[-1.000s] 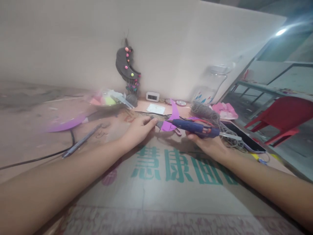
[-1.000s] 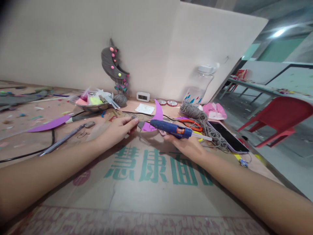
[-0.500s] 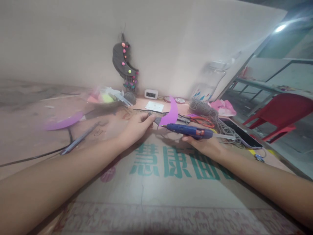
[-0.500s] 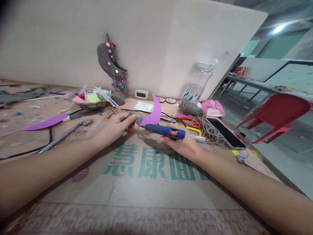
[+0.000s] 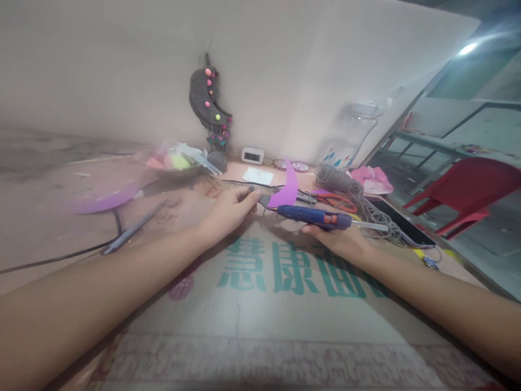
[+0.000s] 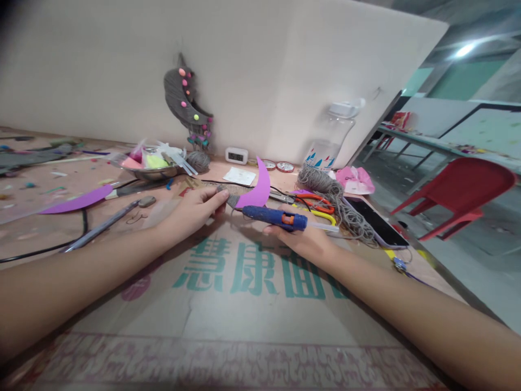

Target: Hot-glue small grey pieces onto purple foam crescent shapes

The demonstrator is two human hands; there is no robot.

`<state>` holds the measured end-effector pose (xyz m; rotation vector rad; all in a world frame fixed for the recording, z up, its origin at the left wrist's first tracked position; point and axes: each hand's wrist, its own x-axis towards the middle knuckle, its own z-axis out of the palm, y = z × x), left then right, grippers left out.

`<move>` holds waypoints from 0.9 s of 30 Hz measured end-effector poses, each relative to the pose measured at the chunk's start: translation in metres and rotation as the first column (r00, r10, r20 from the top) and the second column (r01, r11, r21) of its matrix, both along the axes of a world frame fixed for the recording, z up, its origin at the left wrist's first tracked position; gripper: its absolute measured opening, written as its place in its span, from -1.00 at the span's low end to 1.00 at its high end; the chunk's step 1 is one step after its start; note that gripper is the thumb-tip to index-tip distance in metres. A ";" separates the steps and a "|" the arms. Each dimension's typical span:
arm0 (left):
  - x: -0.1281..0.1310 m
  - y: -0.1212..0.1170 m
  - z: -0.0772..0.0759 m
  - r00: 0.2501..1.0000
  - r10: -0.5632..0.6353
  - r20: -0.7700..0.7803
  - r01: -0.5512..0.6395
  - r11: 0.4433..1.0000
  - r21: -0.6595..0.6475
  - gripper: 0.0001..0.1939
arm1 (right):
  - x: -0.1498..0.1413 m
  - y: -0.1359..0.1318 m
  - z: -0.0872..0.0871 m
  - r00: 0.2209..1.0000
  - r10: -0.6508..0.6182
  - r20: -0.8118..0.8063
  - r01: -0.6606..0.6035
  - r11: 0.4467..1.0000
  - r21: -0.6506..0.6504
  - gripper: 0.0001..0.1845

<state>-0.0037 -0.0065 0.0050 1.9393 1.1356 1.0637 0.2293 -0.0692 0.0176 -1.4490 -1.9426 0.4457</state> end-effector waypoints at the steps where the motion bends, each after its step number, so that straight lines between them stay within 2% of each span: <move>1: 0.000 0.000 0.000 1.000 0.003 -0.001 -0.003 1.000 0.000 -0.61 | 0.000 0.000 0.000 1.000 0.000 0.000 0.000 1.000 0.000 -0.76; 13: 0.001 -0.001 0.000 1.000 -0.008 0.008 0.009 1.000 -0.019 -0.61 | 0.003 0.001 -0.004 1.000 0.008 -0.012 -0.008 1.000 0.009 -0.74; 27: 0.001 -0.001 0.000 1.000 -0.015 0.010 0.016 0.999 -0.036 -0.62 | -0.002 0.000 -0.002 0.996 -0.062 -0.070 0.062 0.998 -0.002 -0.72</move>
